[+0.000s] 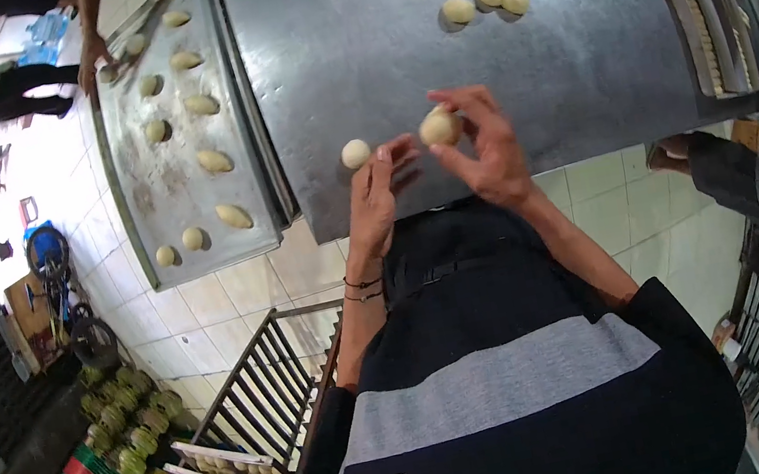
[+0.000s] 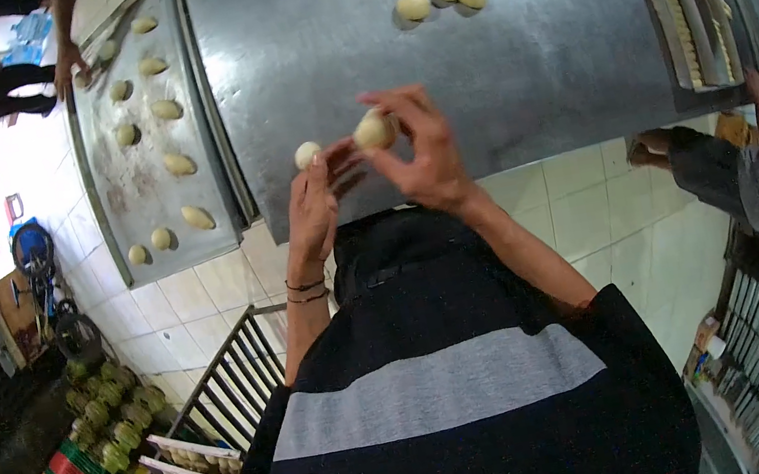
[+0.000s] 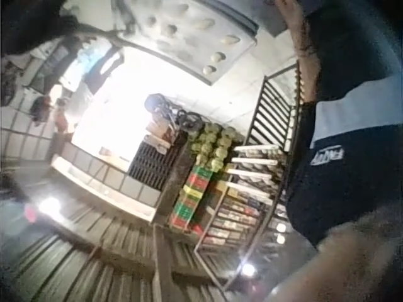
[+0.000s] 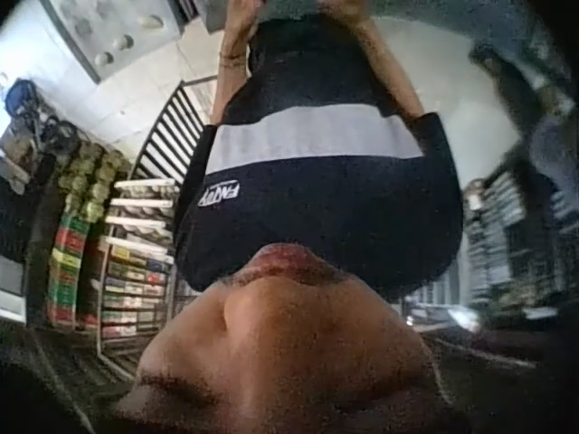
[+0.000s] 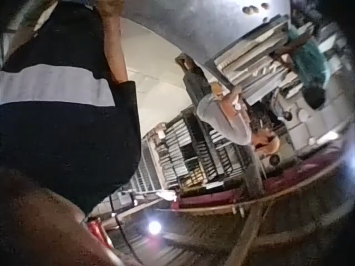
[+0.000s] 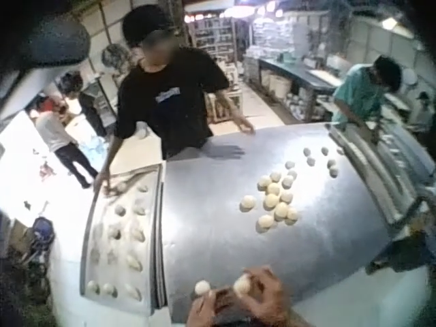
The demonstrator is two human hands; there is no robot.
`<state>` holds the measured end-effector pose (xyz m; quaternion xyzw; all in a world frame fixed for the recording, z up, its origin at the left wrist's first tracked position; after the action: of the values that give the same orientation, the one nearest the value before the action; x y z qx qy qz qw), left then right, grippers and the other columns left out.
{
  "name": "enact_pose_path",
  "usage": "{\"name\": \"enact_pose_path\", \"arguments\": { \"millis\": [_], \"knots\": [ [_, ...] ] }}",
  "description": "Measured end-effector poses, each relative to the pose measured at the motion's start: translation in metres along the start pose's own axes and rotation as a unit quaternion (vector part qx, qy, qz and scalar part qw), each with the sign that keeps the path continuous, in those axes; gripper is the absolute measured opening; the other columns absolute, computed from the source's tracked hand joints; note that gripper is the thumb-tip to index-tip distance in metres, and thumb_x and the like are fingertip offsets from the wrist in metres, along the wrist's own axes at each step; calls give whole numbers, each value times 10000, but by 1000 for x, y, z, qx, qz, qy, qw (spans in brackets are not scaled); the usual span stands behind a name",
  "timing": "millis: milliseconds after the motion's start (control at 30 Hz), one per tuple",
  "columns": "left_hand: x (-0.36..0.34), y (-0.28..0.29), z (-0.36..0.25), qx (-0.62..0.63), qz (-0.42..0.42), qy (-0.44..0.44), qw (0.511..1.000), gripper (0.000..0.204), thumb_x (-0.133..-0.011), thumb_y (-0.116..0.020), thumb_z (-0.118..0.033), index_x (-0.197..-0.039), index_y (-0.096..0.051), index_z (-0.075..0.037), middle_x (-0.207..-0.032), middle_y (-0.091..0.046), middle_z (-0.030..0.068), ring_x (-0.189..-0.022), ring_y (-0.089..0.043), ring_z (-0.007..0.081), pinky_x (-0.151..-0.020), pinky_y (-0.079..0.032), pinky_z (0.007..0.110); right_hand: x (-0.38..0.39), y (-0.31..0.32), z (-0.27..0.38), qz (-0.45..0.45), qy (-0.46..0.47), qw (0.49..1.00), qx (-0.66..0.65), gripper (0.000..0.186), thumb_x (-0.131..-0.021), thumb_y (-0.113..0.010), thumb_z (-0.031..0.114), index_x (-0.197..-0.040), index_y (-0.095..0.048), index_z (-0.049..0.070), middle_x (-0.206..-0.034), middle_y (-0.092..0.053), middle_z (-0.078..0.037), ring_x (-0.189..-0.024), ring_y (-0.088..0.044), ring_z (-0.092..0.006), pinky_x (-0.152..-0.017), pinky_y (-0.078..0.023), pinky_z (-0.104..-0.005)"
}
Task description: Shaping dough pieces and placing them onto baking trays in a bakery.
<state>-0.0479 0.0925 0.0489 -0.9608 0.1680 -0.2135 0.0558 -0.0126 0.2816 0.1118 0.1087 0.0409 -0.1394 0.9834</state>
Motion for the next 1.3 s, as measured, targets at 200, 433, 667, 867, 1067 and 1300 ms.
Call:
{"name": "enact_pose_path", "arguments": {
  "millis": [200, 433, 667, 867, 1067, 1300],
  "knots": [
    [15, 37, -55, 120, -3, -9, 993, 362, -1084, -563, -192, -1378, -583, 17, -1268, -676, 98, -1087, -669, 150, -870, -569, 296, -16, -78, 70, 111, 151, 982, 41, 414, -849, -779, -18, -1243, -662, 32, -1178, -585, -132, -1058, -639, -258, -850, -570, -360],
    [52, 98, -97, -27, 78, -115, 990, 464, -1038, -639, -155, -1471, -542, -18, -1419, -590, 102, -1264, -580, 180, -1038, -506, 318, -18, -159, 56, 190, -99, 956, -198, 219, -893, -804, 67, -1084, -703, 35, -998, -668, -52, -874, -672, -129, -772, -583, -293],
    [62, 156, -102, 115, 44, -110, 986, 341, -1069, -509, -92, -1370, -631, 13, -1391, -643, 114, -1225, -610, 177, -1036, -491, 310, -6, -227, 90, 240, -157, 938, -196, 173, -901, -789, 54, -1056, -714, 35, -997, -671, -45, -853, -672, -128, -757, -585, -264],
    [80, 186, -140, -45, 57, -227, 971, 446, -1097, -445, -206, -1471, -532, 20, -1487, -559, 135, -1265, -575, 197, -1080, -447, 339, -11, -249, 145, 175, 71, 982, -30, 223, -860, -794, 13, -1067, -712, 6, -1123, -607, -96, -848, -672, -158, -720, -583, -279],
    [86, 212, -167, 108, 125, -233, 958, 645, -1104, -369, -410, -1618, -296, -27, -1643, -356, 169, -1442, -443, 294, -1168, -371, 402, -11, -298, 153, 232, 17, 972, -24, 132, -871, -777, 1, -988, -716, -4, -1037, -636, -116, -863, -673, -166, -669, -561, -319],
    [76, 271, -148, 155, 47, -99, 982, 468, -1134, -382, -262, -1490, -465, 30, -1430, -553, 142, -1292, -540, 191, -1079, -436, 309, -18, -338, 182, 175, 123, 972, -101, 155, -899, -774, 32, -1037, -714, -1, -1031, -645, -93, -852, -669, -143, -706, -559, -278]
  ]
}}
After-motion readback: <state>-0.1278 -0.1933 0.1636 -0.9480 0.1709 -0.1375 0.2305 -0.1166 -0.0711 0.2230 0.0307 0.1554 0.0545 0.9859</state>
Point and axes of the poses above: each hand's wrist, its own x-axis away from the middle knuckle, its own y-axis out of the back of the hand, z = x × y, the point moved 9 cm from there along -x, towards the middle knuckle
